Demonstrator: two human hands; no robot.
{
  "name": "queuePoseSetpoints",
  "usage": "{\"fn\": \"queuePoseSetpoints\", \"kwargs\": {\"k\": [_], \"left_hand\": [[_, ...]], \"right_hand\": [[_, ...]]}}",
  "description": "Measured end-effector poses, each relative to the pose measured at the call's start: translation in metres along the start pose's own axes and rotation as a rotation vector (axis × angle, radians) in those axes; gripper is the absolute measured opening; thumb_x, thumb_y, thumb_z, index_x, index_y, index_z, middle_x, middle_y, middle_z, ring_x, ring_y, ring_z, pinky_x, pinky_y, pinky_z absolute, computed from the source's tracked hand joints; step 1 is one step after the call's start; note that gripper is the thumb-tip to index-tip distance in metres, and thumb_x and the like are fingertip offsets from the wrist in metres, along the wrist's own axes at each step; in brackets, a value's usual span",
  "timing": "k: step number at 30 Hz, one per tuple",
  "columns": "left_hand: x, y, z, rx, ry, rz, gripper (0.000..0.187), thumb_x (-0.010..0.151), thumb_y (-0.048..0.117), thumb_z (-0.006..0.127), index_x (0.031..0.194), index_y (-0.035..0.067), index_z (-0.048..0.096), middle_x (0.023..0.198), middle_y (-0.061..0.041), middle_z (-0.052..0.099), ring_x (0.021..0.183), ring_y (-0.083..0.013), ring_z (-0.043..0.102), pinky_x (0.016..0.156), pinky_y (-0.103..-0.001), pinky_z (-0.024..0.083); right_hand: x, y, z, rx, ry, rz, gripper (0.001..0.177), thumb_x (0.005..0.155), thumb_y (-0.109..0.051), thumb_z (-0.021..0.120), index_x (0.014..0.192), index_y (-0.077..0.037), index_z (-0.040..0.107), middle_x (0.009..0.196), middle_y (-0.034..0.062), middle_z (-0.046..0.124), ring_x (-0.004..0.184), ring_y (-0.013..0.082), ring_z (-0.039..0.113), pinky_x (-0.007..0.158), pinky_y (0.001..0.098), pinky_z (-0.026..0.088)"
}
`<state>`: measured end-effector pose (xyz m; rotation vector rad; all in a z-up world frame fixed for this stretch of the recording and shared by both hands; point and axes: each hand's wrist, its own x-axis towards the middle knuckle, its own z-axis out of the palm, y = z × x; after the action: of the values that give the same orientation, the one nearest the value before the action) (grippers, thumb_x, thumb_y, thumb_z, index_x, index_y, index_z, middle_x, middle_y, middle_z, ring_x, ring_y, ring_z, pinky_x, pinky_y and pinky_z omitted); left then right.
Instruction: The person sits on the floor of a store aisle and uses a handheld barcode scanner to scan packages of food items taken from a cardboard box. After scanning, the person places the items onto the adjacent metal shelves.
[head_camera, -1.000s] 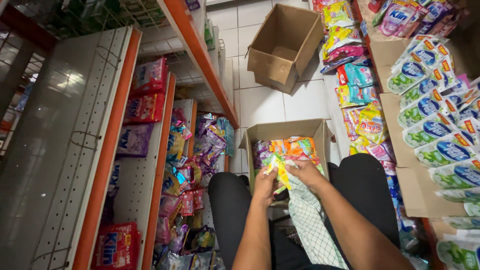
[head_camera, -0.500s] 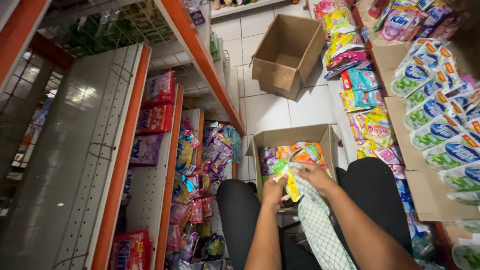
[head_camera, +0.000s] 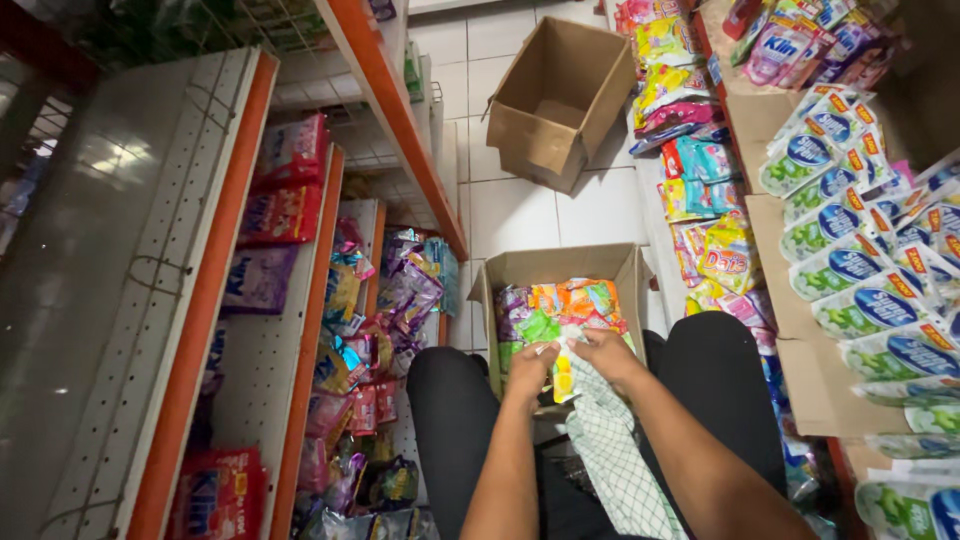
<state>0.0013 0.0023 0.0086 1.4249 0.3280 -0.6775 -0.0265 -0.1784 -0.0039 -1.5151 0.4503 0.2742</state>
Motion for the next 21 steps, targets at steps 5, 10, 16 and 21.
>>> {"fn": "queuePoseSetpoints", "kwargs": {"k": [5,10,16,21], "left_hand": [[0.007,-0.001,0.002,0.072,-0.034,0.132,0.024,0.094,0.024,0.074,0.098,0.001,0.079,0.075,-0.005,0.066,0.060,-0.0120,0.055,0.052,-0.028,0.043],[0.008,-0.006,0.004,-0.076,0.050,0.188,0.021,0.093,0.018,0.075,0.098,-0.003,0.074,0.081,-0.005,0.072,0.065,-0.0119,0.063,0.059,-0.030,0.051],[0.001,-0.004,0.010,-0.130,-0.112,0.079,0.027,0.094,0.020,0.070,0.115,0.002,0.069,0.098,-0.005,0.074,0.080,-0.0130,0.069,0.071,-0.030,0.057],[0.000,-0.007,0.011,-0.035,-0.112,0.061,0.031,0.095,0.020,0.069,0.118,-0.001,0.070,0.098,-0.007,0.074,0.079,-0.0141,0.068,0.070,-0.031,0.056]], "right_hand": [[-0.011,-0.020,0.000,-0.275,0.090,-0.175,0.033,0.097,-0.028,0.067,0.112,0.001,0.074,0.100,0.0070,0.075,0.092,0.0123,0.068,0.084,0.0299,0.052],[-0.011,-0.026,0.009,-0.048,-0.030,0.024,0.031,0.096,-0.025,0.069,0.112,0.001,0.071,0.097,0.0101,0.073,0.087,0.0138,0.065,0.079,0.0335,0.053],[0.000,-0.013,0.007,0.141,0.002,-0.001,0.031,0.098,-0.023,0.062,0.117,0.000,0.071,0.101,0.0097,0.075,0.086,0.0151,0.070,0.079,0.0329,0.056],[0.011,-0.010,-0.002,-0.135,0.079,-0.205,0.034,0.094,-0.014,0.075,0.120,0.006,0.064,0.107,0.0119,0.071,0.094,0.0149,0.066,0.082,0.0323,0.054]]}}
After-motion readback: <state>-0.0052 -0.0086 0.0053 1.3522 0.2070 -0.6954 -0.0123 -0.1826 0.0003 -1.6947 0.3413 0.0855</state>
